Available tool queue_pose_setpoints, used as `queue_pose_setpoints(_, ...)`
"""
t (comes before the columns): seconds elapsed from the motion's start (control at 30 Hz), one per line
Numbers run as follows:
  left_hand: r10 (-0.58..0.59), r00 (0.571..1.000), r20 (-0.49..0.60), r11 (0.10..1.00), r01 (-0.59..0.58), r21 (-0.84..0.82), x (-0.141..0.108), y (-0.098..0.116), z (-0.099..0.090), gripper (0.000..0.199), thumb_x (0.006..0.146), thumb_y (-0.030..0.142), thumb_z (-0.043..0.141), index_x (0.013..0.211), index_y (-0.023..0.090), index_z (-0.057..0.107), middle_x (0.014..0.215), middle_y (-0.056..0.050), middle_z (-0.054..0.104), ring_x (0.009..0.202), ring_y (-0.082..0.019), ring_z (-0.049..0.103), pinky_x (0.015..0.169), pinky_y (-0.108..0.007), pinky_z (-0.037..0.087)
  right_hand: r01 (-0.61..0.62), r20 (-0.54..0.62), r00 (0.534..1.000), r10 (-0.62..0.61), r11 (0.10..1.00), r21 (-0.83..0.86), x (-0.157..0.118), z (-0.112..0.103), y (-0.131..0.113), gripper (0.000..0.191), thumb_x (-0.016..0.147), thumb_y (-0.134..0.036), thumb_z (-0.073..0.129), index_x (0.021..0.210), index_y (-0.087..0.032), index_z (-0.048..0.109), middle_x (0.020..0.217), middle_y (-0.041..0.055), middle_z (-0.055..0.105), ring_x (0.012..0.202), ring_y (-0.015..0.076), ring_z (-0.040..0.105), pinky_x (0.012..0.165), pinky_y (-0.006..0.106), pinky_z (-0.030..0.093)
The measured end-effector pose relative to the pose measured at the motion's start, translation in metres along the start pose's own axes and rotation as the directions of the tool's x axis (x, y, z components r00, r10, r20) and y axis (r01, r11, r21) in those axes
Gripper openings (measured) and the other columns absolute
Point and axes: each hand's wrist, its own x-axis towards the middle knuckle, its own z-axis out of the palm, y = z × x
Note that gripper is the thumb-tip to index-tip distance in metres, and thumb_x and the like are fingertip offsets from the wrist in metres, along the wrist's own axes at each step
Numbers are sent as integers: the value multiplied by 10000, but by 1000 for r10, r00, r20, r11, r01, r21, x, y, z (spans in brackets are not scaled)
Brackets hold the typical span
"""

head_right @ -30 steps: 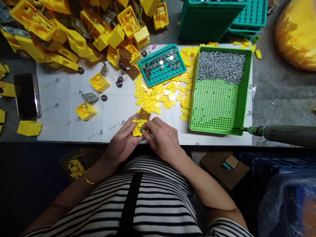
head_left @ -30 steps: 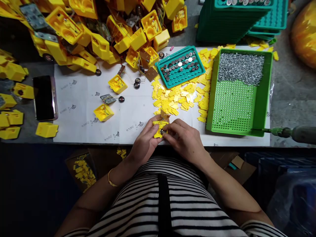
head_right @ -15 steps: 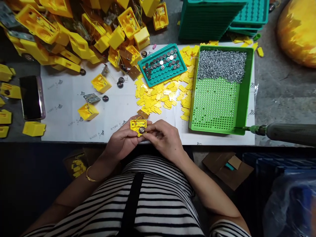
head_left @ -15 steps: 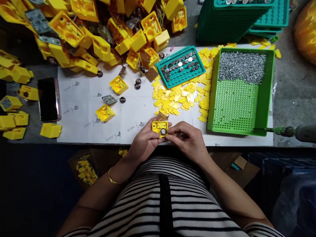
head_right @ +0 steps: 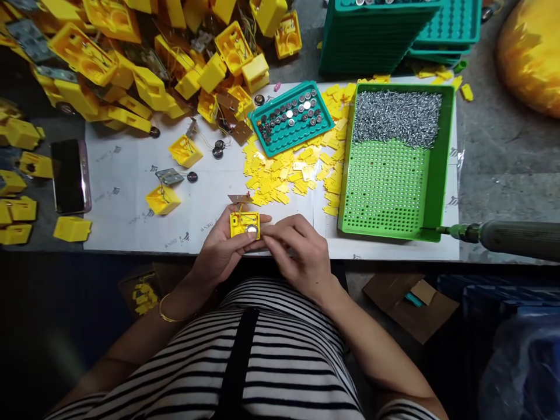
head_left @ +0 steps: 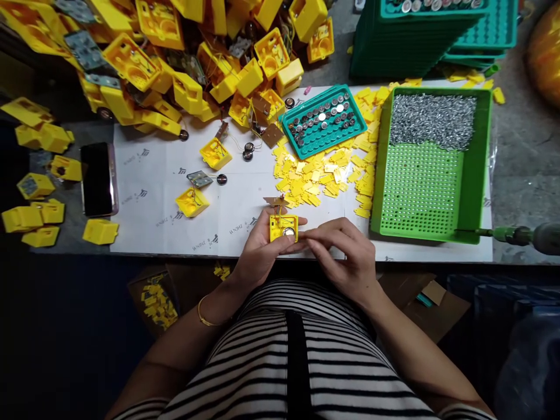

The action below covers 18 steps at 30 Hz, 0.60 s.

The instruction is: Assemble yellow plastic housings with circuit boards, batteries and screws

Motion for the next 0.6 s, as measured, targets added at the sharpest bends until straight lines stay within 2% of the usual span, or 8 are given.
queue_pose_setpoints(0.13, 19, 1000, -19, 999, -20, -33, -3, -4, 4, 466, 732, 95, 635, 1132, 236, 443, 1059, -36, 695, 1000, -196, 670, 944, -408, 507, 63, 95, 995, -42, 973, -224, 0, 5, -1, 195, 917, -195, 586, 1077, -173, 696, 917, 77, 642, 780, 146, 617, 645, 263, 527)
queue_pose_setpoints(0.27, 29, 998, -51, 998, -32, -47, -4, -7, 7, 528, 688, 65, 576, 1168, 241, 443, 1078, -34, 677, 1088, -202, 627, 1015, -415, 451, 77, 102, 994, -41, 921, -383, 1, 10, -2, 195, 927, -230, 573, 1057, -185, 711, 877, 68, 658, 747, 157, 613, 586, 262, 490)
queue_pose_setpoints(0.43, 94, 994, -56, 996, -94, 2, -6, -12, 8, 506, 685, 65, 555, 1145, 247, 451, 1133, -24, 644, 1149, -194, 582, 1061, -385, 404, -39, 132, 988, 83, 951, -305, 2, 10, -3, 159, 930, -253, 572, 984, -178, 702, 886, 59, 651, 777, 150, 626, 622, 251, 501)
queue_pose_setpoints(0.6, 77, 997, -26, 997, -77, 0, -6, -15, 8, 494, 686, 63, 532, 1137, 245, 442, 1122, -22, 621, 1109, -187, 585, 1018, -366, 432, -133, 229, 956, 183, 967, -216, 7, 4, -1, 124, 896, -248, 615, 994, -194, 668, 933, 40, 627, 750, 130, 605, 569, 231, 466)
